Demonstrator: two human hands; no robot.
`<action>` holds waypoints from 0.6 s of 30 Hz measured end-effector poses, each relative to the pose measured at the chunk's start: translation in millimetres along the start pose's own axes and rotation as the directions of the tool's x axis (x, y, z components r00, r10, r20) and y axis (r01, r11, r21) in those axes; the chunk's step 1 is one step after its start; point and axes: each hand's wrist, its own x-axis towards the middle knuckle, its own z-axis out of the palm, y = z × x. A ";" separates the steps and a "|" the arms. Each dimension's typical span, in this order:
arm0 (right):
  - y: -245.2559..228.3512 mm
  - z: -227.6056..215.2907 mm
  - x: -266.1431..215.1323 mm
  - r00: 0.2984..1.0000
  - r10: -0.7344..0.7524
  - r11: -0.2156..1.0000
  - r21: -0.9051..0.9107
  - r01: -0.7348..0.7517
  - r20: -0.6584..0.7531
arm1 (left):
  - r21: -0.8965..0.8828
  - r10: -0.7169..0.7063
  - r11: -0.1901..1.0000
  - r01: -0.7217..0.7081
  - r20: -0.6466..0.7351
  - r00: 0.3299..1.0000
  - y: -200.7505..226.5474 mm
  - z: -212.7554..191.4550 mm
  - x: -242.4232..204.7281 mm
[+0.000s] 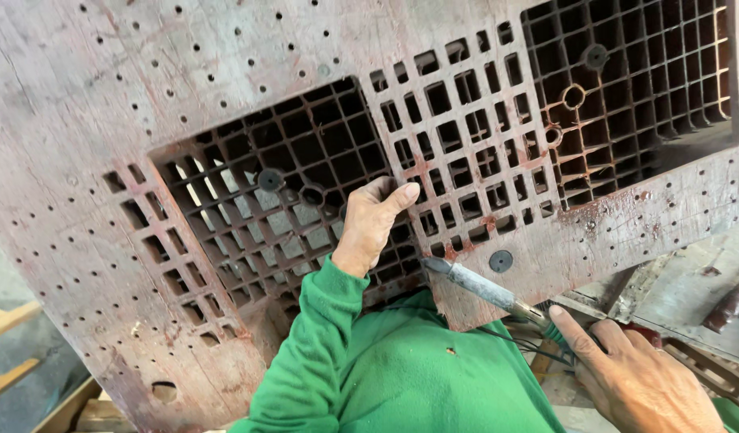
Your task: The person uses a handheld heat tool to clean a large, rusty metal grid with square cutouts. They systematically move the tool across the surface, generating smoke as they remove residue from the grid and surrounding frame.
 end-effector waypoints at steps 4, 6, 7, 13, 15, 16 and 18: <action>-4.2 13.9 4.5 0.999 -0.018 0.996 0.091 0.022 -0.044 | -0.030 0.000 1.000 -0.001 -0.021 1.000 4.9 0.6 0.3; -7.5 21.5 5.5 0.999 -0.006 0.997 0.073 0.004 0.034 | -0.041 0.007 0.999 -0.007 -0.006 1.000 8.1 -0.8 -1.8; -10.4 25.2 6.3 1.000 -0.013 0.995 0.103 0.015 -0.015 | -0.046 0.011 0.999 -0.010 0.006 1.000 9.9 -2.7 -3.4; -30.4 35.8 -1.2 0.999 0.009 0.957 0.290 0.005 -0.046 | -0.064 0.008 0.998 -0.007 0.018 1.000 10.2 -13.3 -3.2; -38.3 36.2 0.6 0.997 -0.008 0.945 0.325 0.034 -0.079 | -0.042 0.008 0.999 -0.008 0.010 1.000 8.5 -18.4 -0.7; -40.9 37.1 1.1 0.998 0.007 0.942 0.334 0.013 -0.060 | -0.032 0.009 0.999 -0.009 0.005 1.000 7.3 -20.4 0.2; -46.1 40.6 6.2 0.999 0.034 0.936 0.351 -0.022 -0.026 | -0.053 0.025 0.998 -0.025 0.005 1.000 5.0 -22.3 2.4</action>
